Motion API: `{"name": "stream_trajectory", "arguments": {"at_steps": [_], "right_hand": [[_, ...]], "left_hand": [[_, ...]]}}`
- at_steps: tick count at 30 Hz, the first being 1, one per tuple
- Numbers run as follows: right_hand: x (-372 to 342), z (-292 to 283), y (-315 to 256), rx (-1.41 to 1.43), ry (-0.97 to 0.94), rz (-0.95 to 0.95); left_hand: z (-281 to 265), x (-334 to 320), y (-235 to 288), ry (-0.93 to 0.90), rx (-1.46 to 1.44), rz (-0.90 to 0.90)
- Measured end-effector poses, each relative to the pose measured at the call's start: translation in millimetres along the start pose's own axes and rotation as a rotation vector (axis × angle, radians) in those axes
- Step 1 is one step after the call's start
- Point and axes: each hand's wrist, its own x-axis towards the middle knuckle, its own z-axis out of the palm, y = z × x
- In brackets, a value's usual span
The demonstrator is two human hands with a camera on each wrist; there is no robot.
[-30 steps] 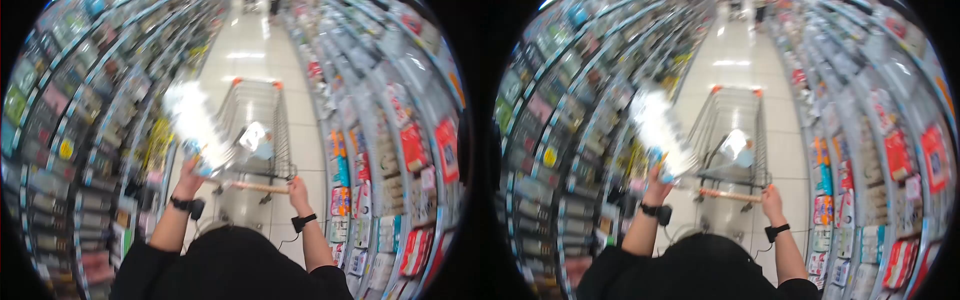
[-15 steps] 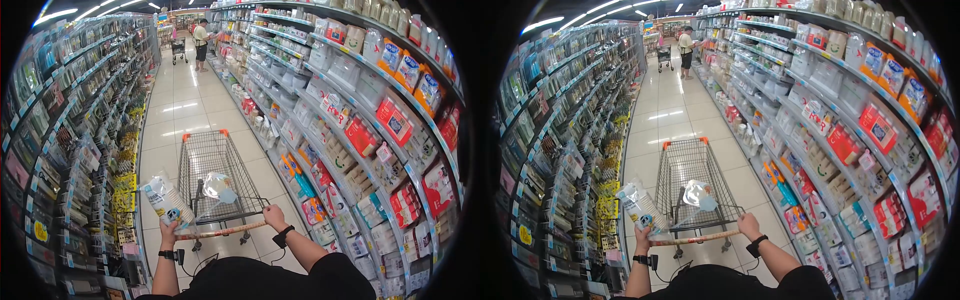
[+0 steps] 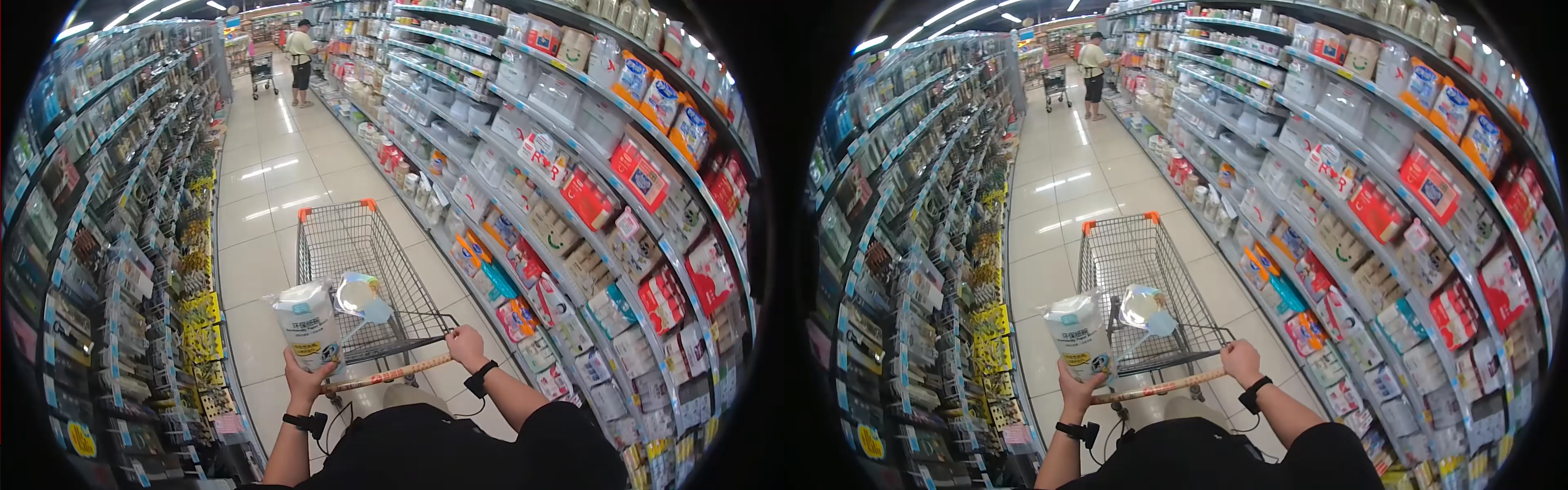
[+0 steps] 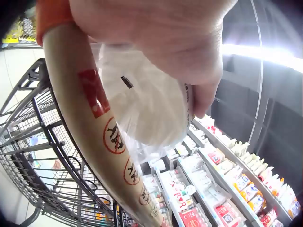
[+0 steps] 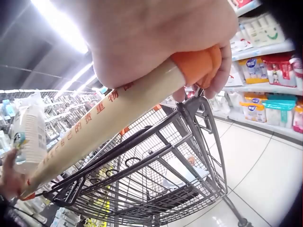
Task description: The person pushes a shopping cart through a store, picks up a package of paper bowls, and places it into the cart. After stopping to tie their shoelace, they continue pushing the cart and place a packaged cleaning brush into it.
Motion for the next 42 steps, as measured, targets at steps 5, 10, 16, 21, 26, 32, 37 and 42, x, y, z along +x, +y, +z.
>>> {"name": "stream_trajectory", "arguments": {"at_steps": [5, 10, 16, 21, 26, 32, 37, 42], "right_hand": [[4.6, 7.0, -18.5, -0.003, 0.009, 0.032], [21.0, 15.3, -35.6, -0.004, -0.011, 0.058], [61.8, 36.4, -57.1, 0.005, 0.057, 0.059], [106.7, 47.0, -96.2, 0.032, 0.032, 0.118], [158.7, 67.4, -133.5, 0.021, 0.045, 0.138], [219.5, 85.7, -184.9, 0.052, 0.008, 0.136], [265.4, 110.4, -218.7, 0.077, 0.005, 0.134], [304.6, 131.6, -255.1, 0.058, -0.013, 0.133]], "left_hand": [[-10.8, 21.8, -4.0, -0.046, 0.182, -0.005], [-15.5, 53.7, -8.0, 0.001, 0.153, 0.000], [-18.5, 109.5, -4.5, 0.004, 0.086, -0.031], [-24.8, 167.6, -9.3, -0.056, 0.119, -0.056], [-28.2, 232.5, -15.8, -0.177, 0.250, -0.008], [-37.7, 309.8, -31.7, -0.183, 0.344, 0.046], [-45.4, 376.7, -42.4, -0.145, 0.366, 0.092], [-54.9, 436.4, -40.4, -0.154, 0.420, 0.113]]}}
